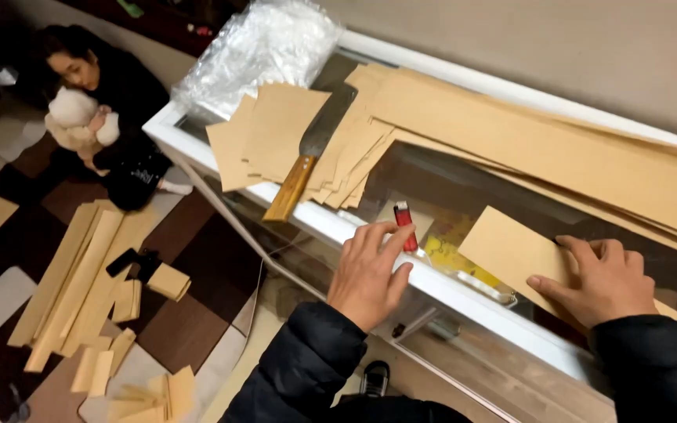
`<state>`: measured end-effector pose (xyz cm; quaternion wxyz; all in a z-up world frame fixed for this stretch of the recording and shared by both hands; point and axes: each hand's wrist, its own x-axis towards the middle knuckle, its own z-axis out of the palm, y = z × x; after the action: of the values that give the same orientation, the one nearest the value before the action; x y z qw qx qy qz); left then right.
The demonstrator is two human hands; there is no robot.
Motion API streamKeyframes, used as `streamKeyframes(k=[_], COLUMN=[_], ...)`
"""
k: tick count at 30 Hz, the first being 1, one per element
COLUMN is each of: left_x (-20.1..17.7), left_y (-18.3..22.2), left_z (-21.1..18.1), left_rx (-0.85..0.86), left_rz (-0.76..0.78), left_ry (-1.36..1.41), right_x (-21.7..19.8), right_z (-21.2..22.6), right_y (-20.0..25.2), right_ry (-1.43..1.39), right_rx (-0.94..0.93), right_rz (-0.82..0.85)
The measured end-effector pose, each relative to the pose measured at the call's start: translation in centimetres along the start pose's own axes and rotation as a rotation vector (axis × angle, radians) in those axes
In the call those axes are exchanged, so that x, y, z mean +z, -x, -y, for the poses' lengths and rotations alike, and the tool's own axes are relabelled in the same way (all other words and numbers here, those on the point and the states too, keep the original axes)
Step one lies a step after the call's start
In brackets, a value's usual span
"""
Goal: Cutting strips of brown paper with a knife and sealing the edges with a lighter.
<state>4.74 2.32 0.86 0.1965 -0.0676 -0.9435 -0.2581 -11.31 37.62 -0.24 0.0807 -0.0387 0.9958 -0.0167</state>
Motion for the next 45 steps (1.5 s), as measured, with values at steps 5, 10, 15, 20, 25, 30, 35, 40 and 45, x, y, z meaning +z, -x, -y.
streamKeyframes(k=[5,10,15,20,25,30,35,40,45], left_x=[0.4,1.7,3.2,4.8,2.4,-0.3,-2.9,-6.2,-8.4], left_y=[1.8,3.4,3.9,5.0,4.7,3.7,3.1,2.9,2.4], left_z=[-2.3,-4.4,-6.4,-6.8,-7.8,-9.2,-8.1,-7.0,-4.7], left_rx=[-0.037,-0.053,0.052,0.002,-0.138,-0.644,-0.739,-1.071,-1.221], left_rz=[0.059,0.095,0.09,0.186,0.169,-0.165,-0.399,-0.527,-0.612], left_ry=[-0.016,0.038,-0.087,-0.078,0.152,1.379,1.143,1.407,1.716], right_x=[0.3,-0.7,-1.0,4.5,3.6,2.7,1.2,0.1,0.1], right_z=[0.6,1.9,3.2,1.8,3.1,8.2,13.1,16.9,20.3], right_y=[1.3,4.1,8.9,12.2,13.8,15.0,16.7,17.9,18.4], right_ry=[0.045,0.083,0.254,0.334,0.194,0.062,-0.007,-0.044,-0.047], right_rx=[-0.087,-0.14,-0.228,-0.412,-0.38,-0.494,-0.526,-0.53,-0.505], right_rz=[-0.035,-0.01,0.114,-0.231,-0.243,-0.478,-0.549,-0.616,-0.599])
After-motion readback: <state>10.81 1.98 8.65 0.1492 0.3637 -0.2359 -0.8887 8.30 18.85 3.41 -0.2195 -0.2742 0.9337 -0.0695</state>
